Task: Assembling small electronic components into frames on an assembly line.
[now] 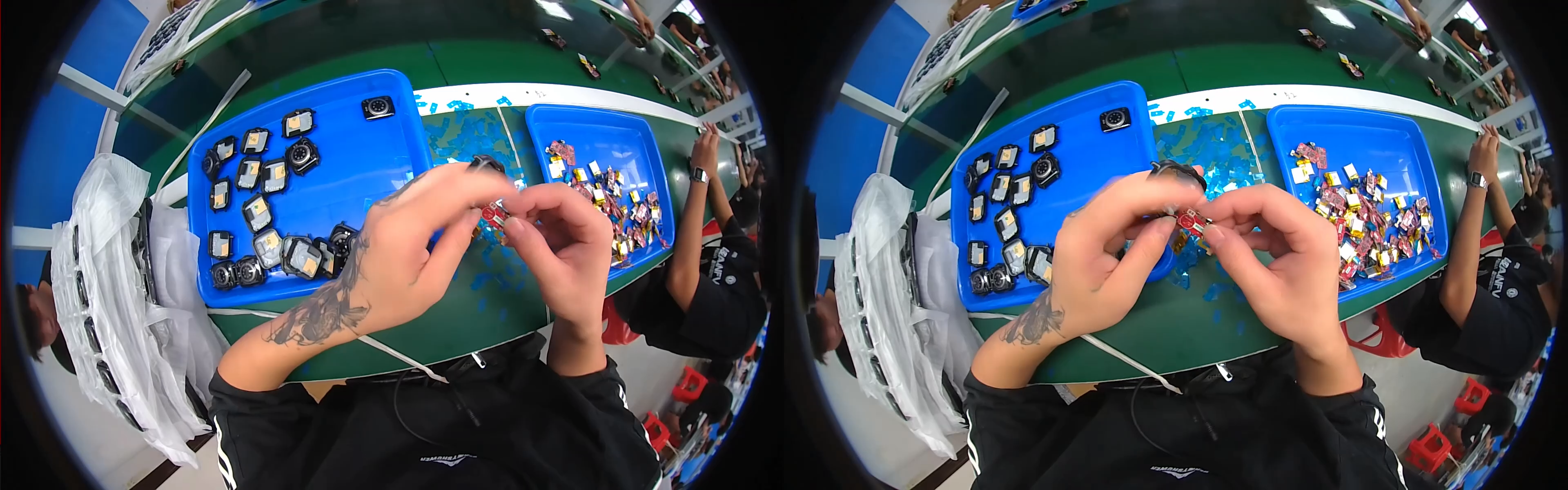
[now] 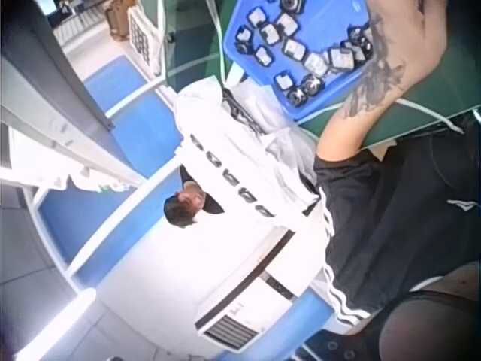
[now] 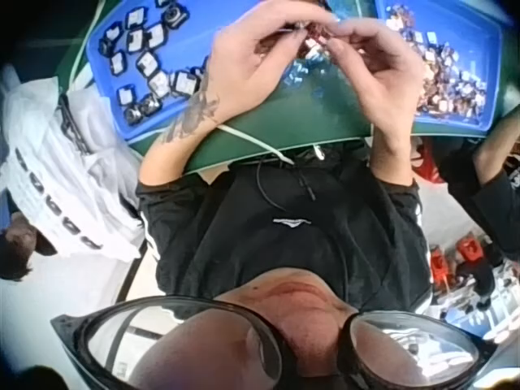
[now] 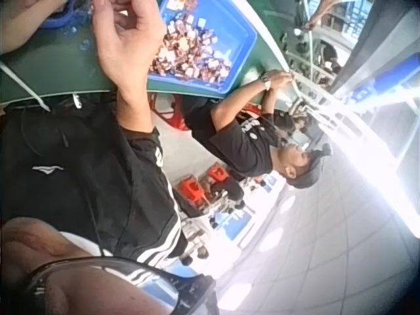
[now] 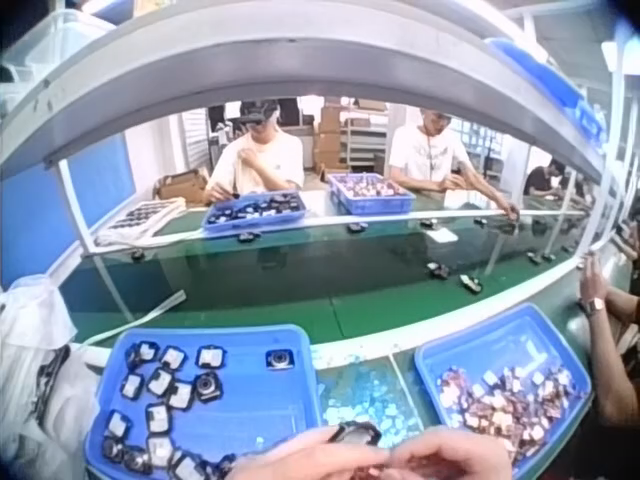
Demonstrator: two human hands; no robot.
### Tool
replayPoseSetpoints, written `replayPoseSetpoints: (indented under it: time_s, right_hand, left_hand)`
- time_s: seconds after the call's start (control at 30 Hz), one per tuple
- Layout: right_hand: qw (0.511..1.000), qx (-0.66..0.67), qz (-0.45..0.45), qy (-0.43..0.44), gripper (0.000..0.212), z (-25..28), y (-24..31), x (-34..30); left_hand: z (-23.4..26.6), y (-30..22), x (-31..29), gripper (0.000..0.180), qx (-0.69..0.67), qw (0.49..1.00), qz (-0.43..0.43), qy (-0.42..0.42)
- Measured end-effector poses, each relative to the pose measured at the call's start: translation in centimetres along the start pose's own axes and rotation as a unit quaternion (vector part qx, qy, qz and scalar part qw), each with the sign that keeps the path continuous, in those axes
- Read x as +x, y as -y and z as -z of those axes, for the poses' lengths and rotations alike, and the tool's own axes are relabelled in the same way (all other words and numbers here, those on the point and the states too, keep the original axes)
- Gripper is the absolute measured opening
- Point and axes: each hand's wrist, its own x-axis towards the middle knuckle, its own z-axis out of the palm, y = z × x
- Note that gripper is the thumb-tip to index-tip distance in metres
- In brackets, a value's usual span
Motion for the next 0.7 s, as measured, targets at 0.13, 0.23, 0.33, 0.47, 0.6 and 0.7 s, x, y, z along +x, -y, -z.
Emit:
replayPoseSetpoints:
  time_s: [0.13, 0.23, 0.33, 0.47, 0.6, 0.7]
  right_hand:
    - [0.995, 0.095, -0.027, 0.028, 0.015, 0.7, -0.4, 0.2]
    - [0.985, 0.15, -0.071, 0.047, 0.014, 1.0, -0.6, 0.5]
    - [0.975, 0.187, -0.093, 0.071, 0.012, 1.3, -1.2, 0.9]
    - [0.965, 0.215, -0.104, 0.106, 0.011, 1.7, -1.8, 1.2]
    - [0.978, 0.19, -0.05, 0.071, 0.01, 1.4, -1.5, 1.4]
    - [0.969, 0.218, -0.063, 0.098, 0.011, 1.9, -1.4, 1.2]
  left_hand:
    - [0.0, -0.9, 0.3, 0.027, 0.102, 0.994, -0.024, -0.037]
    - [-0.3, -1.0, 0.2, 0.029, 0.134, 0.989, -0.052, -0.045]
    - [-0.5, -0.4, 0.3, 0.026, 0.201, 0.973, -0.102, -0.055]
    - [-0.7, -0.5, 0.2, 0.024, 0.246, 0.96, -0.096, -0.089]
    - [-0.1, -0.5, 0.1, 0.022, 0.255, 0.959, -0.115, -0.053]
    - [0.0, -1.0, 0.1, 0.018, 0.127, 0.992, 0.019, 0.003]
